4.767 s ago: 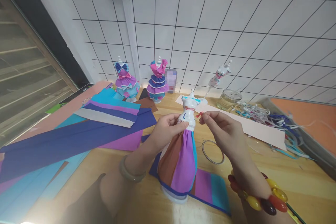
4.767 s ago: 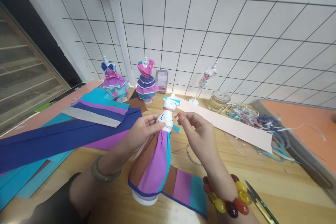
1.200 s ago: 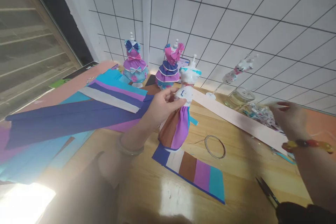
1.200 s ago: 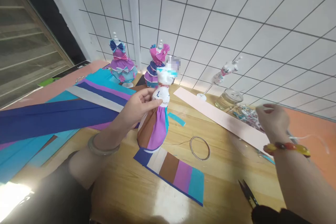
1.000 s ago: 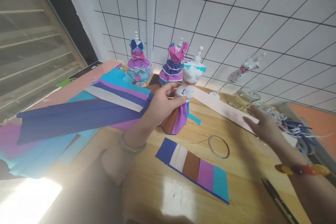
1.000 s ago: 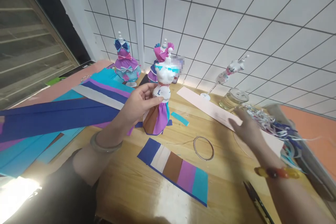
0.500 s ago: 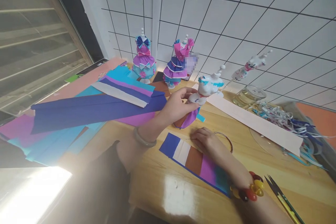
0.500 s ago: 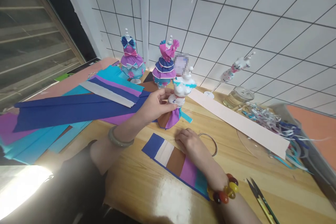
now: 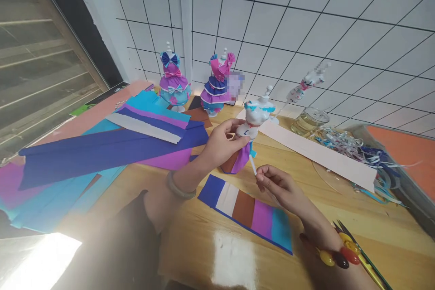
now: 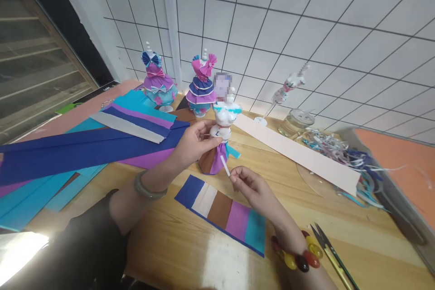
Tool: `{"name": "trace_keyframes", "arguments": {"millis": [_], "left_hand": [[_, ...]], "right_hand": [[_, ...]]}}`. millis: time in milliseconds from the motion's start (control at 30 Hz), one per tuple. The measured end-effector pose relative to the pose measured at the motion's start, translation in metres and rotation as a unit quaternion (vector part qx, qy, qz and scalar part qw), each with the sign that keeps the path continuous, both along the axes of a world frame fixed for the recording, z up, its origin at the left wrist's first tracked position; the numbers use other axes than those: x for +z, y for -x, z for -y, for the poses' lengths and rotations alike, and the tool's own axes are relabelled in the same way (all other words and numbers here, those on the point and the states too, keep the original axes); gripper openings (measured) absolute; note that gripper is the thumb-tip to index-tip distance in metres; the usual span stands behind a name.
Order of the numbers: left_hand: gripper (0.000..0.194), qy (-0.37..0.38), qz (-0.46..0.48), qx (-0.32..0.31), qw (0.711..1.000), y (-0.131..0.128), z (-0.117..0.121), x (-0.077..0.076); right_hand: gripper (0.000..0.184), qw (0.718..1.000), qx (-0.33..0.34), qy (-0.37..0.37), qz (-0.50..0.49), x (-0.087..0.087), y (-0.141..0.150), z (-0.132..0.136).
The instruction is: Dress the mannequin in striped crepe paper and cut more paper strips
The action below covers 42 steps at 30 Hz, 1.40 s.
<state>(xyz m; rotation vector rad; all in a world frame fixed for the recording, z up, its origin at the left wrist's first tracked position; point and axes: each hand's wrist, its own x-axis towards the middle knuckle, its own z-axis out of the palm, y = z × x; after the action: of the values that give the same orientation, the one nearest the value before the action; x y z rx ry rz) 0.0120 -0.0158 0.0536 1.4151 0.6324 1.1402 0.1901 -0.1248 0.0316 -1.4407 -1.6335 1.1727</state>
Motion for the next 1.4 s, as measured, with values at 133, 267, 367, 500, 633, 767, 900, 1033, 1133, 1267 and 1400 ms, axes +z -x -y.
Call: {"name": "trace_keyframes", "arguments": {"millis": [133,267,367,500,633,767,900,1033,1133,1267,1400], "left_hand": [[0.037,-0.025,-0.010,0.008,1.000,-0.001,0.008,0.006],[0.033,-0.034,-0.030,0.005,0.999,0.000,0.013,0.012],[0.034,-0.025,-0.053,-0.011,0.998,-0.001,0.015,0.013],[0.033,-0.020,-0.072,-0.041,0.996,-0.001,0.017,0.011],[0.030,-0.019,-0.105,-0.058,0.993,-0.001,0.016,0.008],[0.031,-0.013,-0.125,-0.059,0.990,-0.003,0.017,0.004],[0.029,-0.001,-0.122,-0.068,0.990,-0.005,0.019,0.003],[0.028,0.012,-0.116,-0.078,0.990,-0.007,0.021,0.003],[0.031,0.030,-0.107,-0.098,0.989,-0.007,0.022,0.003],[0.031,0.049,-0.092,-0.109,0.989,-0.008,0.023,0.003],[0.029,0.069,-0.069,-0.114,0.989,-0.008,0.022,0.005]], "right_hand": [[0.023,0.993,-0.012,0.036,-0.108,0.012,0.002,0.002],[0.025,0.991,-0.025,0.041,-0.125,0.022,0.000,0.003],[0.026,0.994,-0.047,0.045,-0.089,0.030,-0.002,0.002],[0.024,0.998,-0.055,-0.018,-0.003,0.043,0.001,-0.001],[0.029,0.986,-0.055,-0.103,0.120,0.049,0.005,-0.001],[0.026,0.960,-0.077,-0.167,0.211,0.045,0.005,-0.001],[0.020,0.936,-0.077,-0.248,0.240,0.040,0.003,-0.002],[0.016,0.924,-0.083,-0.276,0.250,0.040,0.005,-0.002],[0.019,0.931,-0.080,-0.262,0.240,0.043,0.006,0.000],[0.024,0.953,-0.085,-0.231,0.179,0.045,0.005,0.002],[0.022,0.965,-0.110,-0.207,0.118,0.046,0.004,0.001]]}}
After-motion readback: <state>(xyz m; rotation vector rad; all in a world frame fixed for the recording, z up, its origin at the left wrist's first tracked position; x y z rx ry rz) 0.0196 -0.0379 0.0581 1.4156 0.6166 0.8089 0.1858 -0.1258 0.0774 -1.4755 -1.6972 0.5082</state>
